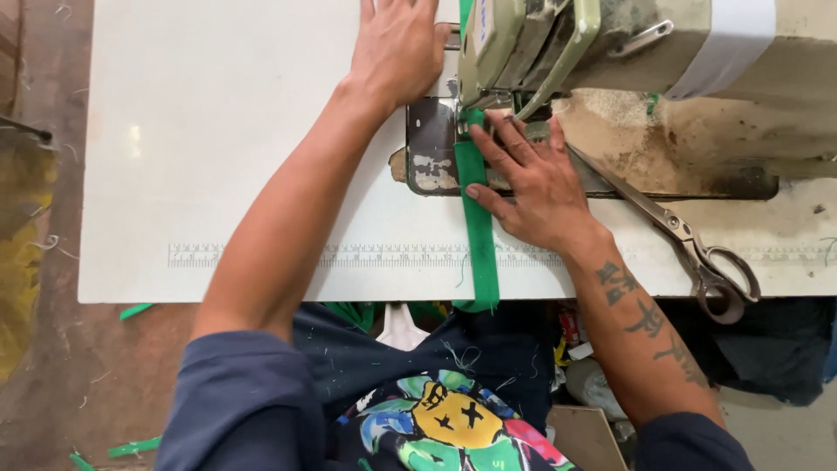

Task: Folding and sewing a long green fabric strap using an industrial sewing machine on a factory floor.

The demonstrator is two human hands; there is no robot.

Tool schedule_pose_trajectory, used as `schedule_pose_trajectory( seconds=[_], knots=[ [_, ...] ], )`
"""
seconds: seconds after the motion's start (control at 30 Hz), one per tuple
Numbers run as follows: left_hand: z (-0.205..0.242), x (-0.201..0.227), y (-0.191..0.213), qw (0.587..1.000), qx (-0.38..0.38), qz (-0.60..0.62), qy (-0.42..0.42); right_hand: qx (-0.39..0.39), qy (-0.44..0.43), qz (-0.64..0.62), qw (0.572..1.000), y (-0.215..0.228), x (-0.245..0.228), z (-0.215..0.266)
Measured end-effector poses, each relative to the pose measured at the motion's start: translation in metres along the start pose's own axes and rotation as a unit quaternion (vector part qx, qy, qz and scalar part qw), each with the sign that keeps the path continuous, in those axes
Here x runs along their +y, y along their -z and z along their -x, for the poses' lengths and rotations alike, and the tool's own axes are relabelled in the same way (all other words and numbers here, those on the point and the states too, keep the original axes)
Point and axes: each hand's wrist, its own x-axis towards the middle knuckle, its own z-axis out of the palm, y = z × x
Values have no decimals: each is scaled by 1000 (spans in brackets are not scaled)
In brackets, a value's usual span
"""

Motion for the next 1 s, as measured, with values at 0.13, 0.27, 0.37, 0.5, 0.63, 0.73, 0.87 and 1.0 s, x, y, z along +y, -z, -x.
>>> schedule_pose_trajectory(
  seconds=[0.13, 0.27, 0.37, 0.5, 0.63, 0.73, 0.87, 1.0],
  knots=[
    [68, 43, 69, 971, -197, 128, -40, 120, -117, -141, 976, 21, -16, 21],
    [90, 45, 35, 973, -204, 43, -100, 407, -36, 45, 912, 34, 39, 84],
    [82, 46, 31, 974, -208, -18, -83, 428, -111, 316, 840, 40, 118, 147],
    [86, 48, 30, 974, -216, -18, -68, 269, -241, 350, 864, 35, 164, 200],
    [86, 45, 30, 976, -208, -7, -66, 160, -343, 413, 828, 57, 155, 186],
    [91, 50, 32, 982, -183, 2, -44, 295, -197, 256, 899, 96, 64, 152],
    [142, 68, 22, 994, 5, 69, -82, 269, -41, 9, 962, 75, -7, 66],
    [177, 81, 7, 982, 67, 3, -175, 171, 106, -21, 979, 9, 11, 7]
  ],
)
